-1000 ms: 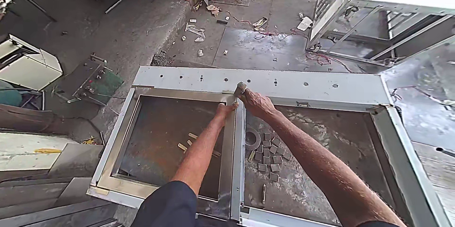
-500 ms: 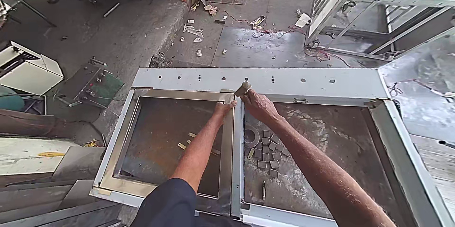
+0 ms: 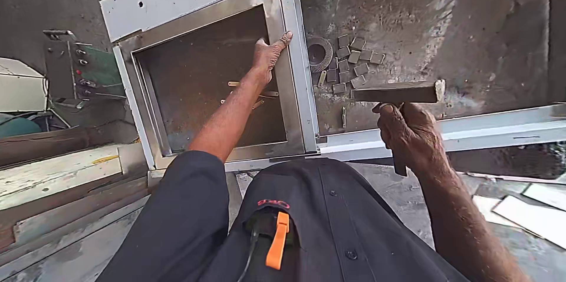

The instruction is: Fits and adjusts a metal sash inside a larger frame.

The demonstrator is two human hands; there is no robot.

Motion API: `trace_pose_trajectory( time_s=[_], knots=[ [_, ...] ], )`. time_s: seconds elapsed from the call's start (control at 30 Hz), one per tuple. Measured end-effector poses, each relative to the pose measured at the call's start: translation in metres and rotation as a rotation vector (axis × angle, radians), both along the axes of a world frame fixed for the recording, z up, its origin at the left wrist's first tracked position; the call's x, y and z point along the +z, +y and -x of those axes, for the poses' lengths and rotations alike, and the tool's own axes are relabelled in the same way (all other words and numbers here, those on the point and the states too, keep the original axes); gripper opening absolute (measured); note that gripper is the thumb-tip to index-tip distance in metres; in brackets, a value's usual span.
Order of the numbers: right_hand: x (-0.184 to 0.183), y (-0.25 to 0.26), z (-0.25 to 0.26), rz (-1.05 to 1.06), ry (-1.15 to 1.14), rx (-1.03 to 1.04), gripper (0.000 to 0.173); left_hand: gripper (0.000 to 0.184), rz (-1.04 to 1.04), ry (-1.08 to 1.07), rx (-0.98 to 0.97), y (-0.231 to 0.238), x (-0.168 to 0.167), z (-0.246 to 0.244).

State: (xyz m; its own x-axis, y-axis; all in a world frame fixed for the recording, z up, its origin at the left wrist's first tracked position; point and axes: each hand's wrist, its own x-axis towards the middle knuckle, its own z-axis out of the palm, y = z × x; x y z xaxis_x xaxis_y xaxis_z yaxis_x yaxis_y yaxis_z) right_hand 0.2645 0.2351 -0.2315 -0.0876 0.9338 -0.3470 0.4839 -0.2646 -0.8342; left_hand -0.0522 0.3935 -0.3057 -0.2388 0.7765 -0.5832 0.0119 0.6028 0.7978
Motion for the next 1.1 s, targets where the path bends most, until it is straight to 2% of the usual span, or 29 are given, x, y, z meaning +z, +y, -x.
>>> trace_pose_trajectory(
  time_s=[0.1, 0.23, 0.33, 0.4, 0.43, 0.5, 0.57, 0.7, 0.77, 0.87, 0.97, 1.1],
  knots=[
    [-0.001, -0.061, -0.015, 0.043, -0.045, -0.064, 0.050, 0.089, 0.012, 0.057, -0.215, -0.091, -0.005, -0.001],
    [-0.004, -0.118, -0.010, 0.046, -0.155, -0.104, 0.052, 0.126, 0.122, 0.398, -0.588, -0.187, 0.009, -0.010],
    [-0.003, -0.136, 0.006, -0.007, -0.235, -0.070, 0.046, 0.135, 0.180, 0.613, -0.772, -0.205, 0.018, -0.021],
    [-0.003, -0.142, 0.017, -0.048, -0.265, -0.046, 0.043, 0.142, 0.088, 0.643, -0.776, -0.209, 0.017, -0.019],
    [-0.003, -0.143, 0.019, -0.064, -0.266, -0.027, 0.044, 0.143, -0.025, 0.657, -0.759, -0.215, 0.016, -0.016],
    [0.001, -0.144, 0.023, -0.101, -0.279, 0.021, 0.047, 0.128, -0.345, 0.739, -0.734, -0.242, 0.009, 0.001],
    [0.004, -0.150, 0.031, -0.112, -0.291, 0.068, 0.051, 0.107, -0.535, 0.918, -0.749, -0.284, 0.001, 0.034],
    [0.011, -0.160, 0.040, -0.083, -0.354, 0.112, 0.064, 0.093, -0.480, 1.204, -0.782, -0.383, -0.007, 0.102],
    [0.009, -0.164, 0.044, -0.059, -0.367, 0.112, 0.064, 0.091, -0.404, 1.266, -0.763, -0.413, -0.003, 0.125],
    [0.009, -0.162, 0.051, -0.045, -0.348, 0.138, 0.061, 0.088, -0.308, 1.312, -0.697, -0.429, 0.003, 0.139],
    [0.008, -0.148, 0.053, -0.087, -0.325, 0.179, 0.065, 0.082, -0.298, 1.305, -0.625, -0.429, 0.000, 0.137],
    [0.018, -0.111, 0.032, -0.121, -0.518, 0.248, 0.059, 0.087, -0.333, 1.309, -0.547, -0.427, -0.017, 0.125]
  ],
)
